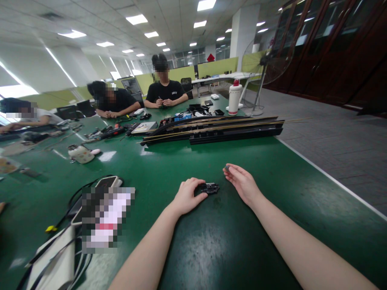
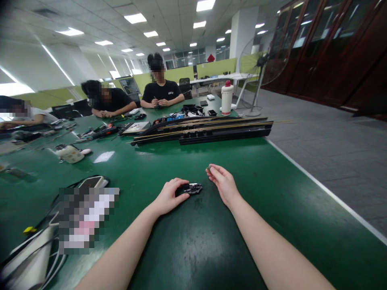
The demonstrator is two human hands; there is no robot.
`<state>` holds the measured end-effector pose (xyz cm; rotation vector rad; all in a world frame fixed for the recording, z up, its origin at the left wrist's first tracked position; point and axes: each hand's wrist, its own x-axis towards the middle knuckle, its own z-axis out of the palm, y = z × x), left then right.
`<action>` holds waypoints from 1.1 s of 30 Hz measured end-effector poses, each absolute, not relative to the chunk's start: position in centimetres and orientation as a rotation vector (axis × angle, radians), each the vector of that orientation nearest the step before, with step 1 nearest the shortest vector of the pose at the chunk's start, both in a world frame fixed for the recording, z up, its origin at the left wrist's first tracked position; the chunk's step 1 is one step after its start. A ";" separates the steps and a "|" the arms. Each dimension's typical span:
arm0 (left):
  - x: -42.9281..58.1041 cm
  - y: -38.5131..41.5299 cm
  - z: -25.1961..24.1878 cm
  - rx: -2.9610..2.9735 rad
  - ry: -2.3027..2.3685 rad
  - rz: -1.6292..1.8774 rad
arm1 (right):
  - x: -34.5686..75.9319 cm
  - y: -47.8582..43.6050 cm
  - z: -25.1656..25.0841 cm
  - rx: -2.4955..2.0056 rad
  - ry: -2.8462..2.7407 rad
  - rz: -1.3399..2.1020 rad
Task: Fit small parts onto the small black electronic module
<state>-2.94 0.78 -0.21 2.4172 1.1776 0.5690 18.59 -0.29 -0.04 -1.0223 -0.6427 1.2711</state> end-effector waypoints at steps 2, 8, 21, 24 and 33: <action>-2.9 0.8 -0.2 2.418 1.176 0.570 | 18.6 -0.3 0.0 -1.021 -0.641 1.273; -2.9 0.8 -0.2 2.415 1.169 0.575 | 18.6 -0.3 0.0 -1.009 -0.632 1.282; -2.9 0.7 -0.1 2.403 1.190 0.549 | 18.5 -0.4 0.1 -1.022 -0.643 1.276; -2.9 0.7 0.1 2.399 1.190 0.548 | 18.5 -0.3 0.0 -1.023 -0.668 1.259; -2.9 0.7 -0.1 2.415 1.192 0.556 | 18.2 -0.3 -0.4 -1.079 -0.773 1.213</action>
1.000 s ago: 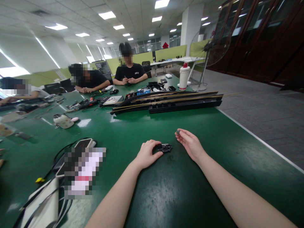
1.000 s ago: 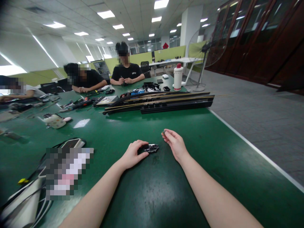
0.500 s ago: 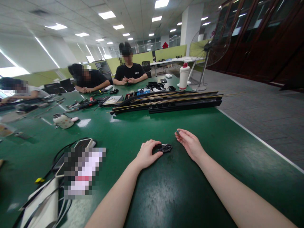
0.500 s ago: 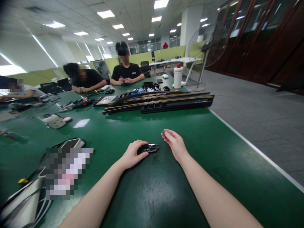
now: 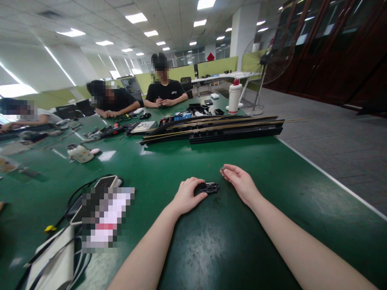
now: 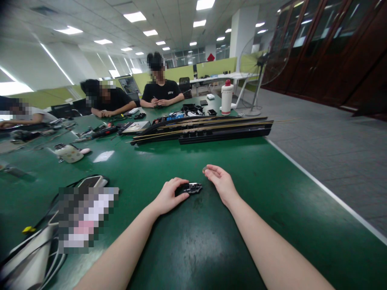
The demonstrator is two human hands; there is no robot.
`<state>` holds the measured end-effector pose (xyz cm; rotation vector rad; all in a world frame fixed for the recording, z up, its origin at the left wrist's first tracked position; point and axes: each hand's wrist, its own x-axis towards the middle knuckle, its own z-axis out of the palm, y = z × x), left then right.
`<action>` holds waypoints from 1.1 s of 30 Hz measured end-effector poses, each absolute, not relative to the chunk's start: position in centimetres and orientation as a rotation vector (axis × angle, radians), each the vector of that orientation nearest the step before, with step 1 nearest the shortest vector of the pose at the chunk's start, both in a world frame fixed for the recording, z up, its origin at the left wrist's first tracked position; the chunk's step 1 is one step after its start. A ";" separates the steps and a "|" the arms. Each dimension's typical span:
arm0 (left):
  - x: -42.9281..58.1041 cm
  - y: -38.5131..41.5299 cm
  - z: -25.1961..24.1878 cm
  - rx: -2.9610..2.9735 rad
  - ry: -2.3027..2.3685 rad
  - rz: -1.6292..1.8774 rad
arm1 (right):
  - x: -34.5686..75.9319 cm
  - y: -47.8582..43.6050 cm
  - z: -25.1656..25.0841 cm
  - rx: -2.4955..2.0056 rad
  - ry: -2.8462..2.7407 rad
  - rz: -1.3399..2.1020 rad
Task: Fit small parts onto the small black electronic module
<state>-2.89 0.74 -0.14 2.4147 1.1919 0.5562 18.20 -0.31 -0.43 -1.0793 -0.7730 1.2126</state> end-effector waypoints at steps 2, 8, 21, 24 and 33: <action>-2.9 0.8 -0.3 2.420 1.184 0.561 | 18.1 -0.4 -0.3 -1.089 -0.817 1.209; -3.0 0.8 -0.4 2.426 1.174 0.572 | 17.6 -0.8 -0.1 -1.129 -1.017 1.210; -3.1 0.8 -0.3 2.401 1.188 0.551 | 17.2 -1.3 -0.6 -1.166 -1.511 0.945; -3.1 0.8 -0.3 2.401 1.189 0.549 | 17.2 -1.3 -0.7 -1.167 -1.559 0.902; -2.9 0.8 -0.3 2.414 1.193 0.555 | 17.1 -1.5 -0.9 -1.163 -1.820 0.728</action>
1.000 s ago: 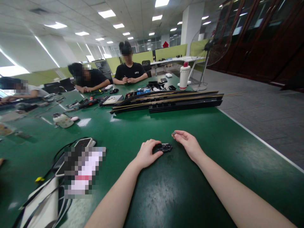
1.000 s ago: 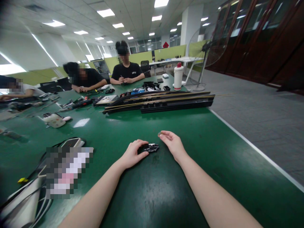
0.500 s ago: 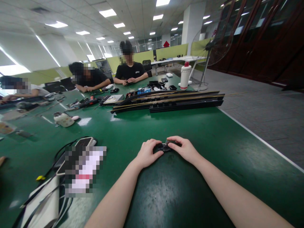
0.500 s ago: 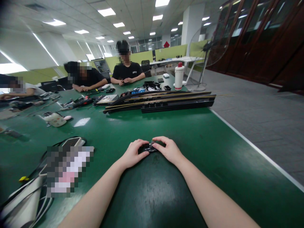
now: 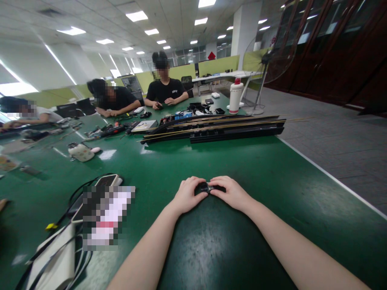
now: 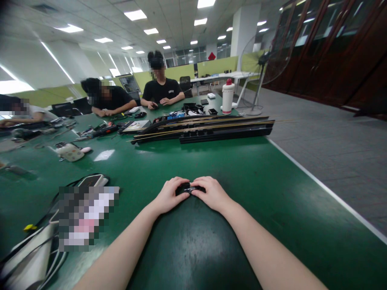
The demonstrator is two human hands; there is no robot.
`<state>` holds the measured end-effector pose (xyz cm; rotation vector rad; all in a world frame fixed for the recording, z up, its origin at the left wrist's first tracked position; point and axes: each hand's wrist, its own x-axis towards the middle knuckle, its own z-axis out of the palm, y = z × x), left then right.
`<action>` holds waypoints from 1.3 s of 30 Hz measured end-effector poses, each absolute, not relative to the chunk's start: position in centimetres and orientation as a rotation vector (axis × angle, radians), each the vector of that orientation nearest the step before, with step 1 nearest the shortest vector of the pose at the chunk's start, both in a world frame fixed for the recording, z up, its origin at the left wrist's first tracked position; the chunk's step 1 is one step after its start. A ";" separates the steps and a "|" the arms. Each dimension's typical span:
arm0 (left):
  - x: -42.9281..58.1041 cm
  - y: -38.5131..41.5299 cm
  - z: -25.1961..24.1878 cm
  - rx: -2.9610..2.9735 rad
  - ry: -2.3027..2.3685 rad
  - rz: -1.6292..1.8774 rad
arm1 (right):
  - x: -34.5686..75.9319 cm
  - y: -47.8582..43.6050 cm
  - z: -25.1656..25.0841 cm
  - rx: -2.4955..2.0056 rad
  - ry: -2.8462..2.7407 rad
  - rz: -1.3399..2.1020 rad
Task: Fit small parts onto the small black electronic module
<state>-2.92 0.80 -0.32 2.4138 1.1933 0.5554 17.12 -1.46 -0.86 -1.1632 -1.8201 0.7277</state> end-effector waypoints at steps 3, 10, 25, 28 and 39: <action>-2.9 0.8 -0.4 2.416 1.191 0.559 | 17.1 -1.5 -0.8 -1.181 -1.857 0.719; -2.8 0.8 -0.5 2.419 1.189 0.562 | 17.5 -1.4 -0.6 -1.194 -1.593 0.953; -2.7 0.8 -0.2 2.414 1.198 0.553 | 18.3 -0.2 -0.7 -1.215 -1.046 1.156; -2.7 0.8 -0.2 2.415 1.200 0.552 | 18.4 -0.2 -0.7 -1.220 -1.045 1.169; -2.8 0.8 -0.4 2.414 1.201 0.554 | 18.4 -0.1 -0.8 -1.225 -1.079 1.185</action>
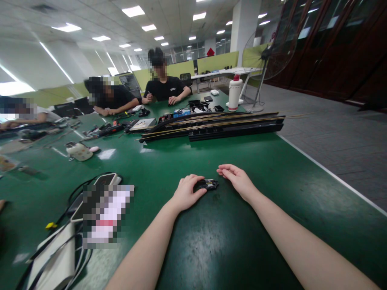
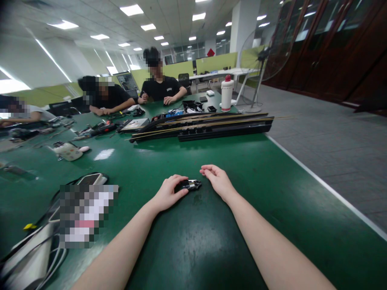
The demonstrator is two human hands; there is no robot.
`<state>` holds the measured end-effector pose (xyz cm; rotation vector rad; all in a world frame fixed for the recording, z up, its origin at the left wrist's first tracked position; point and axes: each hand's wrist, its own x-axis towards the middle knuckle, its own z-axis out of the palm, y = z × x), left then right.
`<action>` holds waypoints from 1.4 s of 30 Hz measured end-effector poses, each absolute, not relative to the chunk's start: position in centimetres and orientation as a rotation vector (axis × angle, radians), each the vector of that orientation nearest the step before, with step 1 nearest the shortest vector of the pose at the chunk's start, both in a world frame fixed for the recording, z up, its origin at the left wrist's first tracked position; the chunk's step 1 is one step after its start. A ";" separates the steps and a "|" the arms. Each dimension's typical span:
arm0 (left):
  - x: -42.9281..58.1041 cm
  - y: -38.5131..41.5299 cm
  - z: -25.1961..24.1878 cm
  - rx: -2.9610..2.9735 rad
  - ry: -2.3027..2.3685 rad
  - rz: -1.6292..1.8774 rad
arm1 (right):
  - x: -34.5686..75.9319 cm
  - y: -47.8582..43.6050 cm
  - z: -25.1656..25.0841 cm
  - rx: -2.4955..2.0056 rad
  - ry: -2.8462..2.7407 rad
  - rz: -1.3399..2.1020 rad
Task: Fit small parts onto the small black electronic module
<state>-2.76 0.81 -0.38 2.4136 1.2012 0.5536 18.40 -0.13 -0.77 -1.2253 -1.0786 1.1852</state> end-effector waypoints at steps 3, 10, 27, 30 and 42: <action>-2.7 0.8 -0.3 2.416 1.191 0.556 | 18.4 -0.1 -0.8 -1.229 -1.090 1.185; -2.7 0.8 -0.3 2.418 1.193 0.554 | 18.5 -0.1 -0.6 -1.240 -1.109 1.176; -2.7 0.8 -0.3 2.412 1.196 0.557 | 18.4 -0.1 -0.7 -1.239 -1.101 1.178; -2.7 0.8 -0.3 2.419 1.196 0.554 | 18.4 -0.2 -0.6 -1.244 -1.110 1.177; -2.7 0.7 -0.2 2.414 1.201 0.547 | 18.5 -0.2 -0.7 -1.242 -1.140 1.165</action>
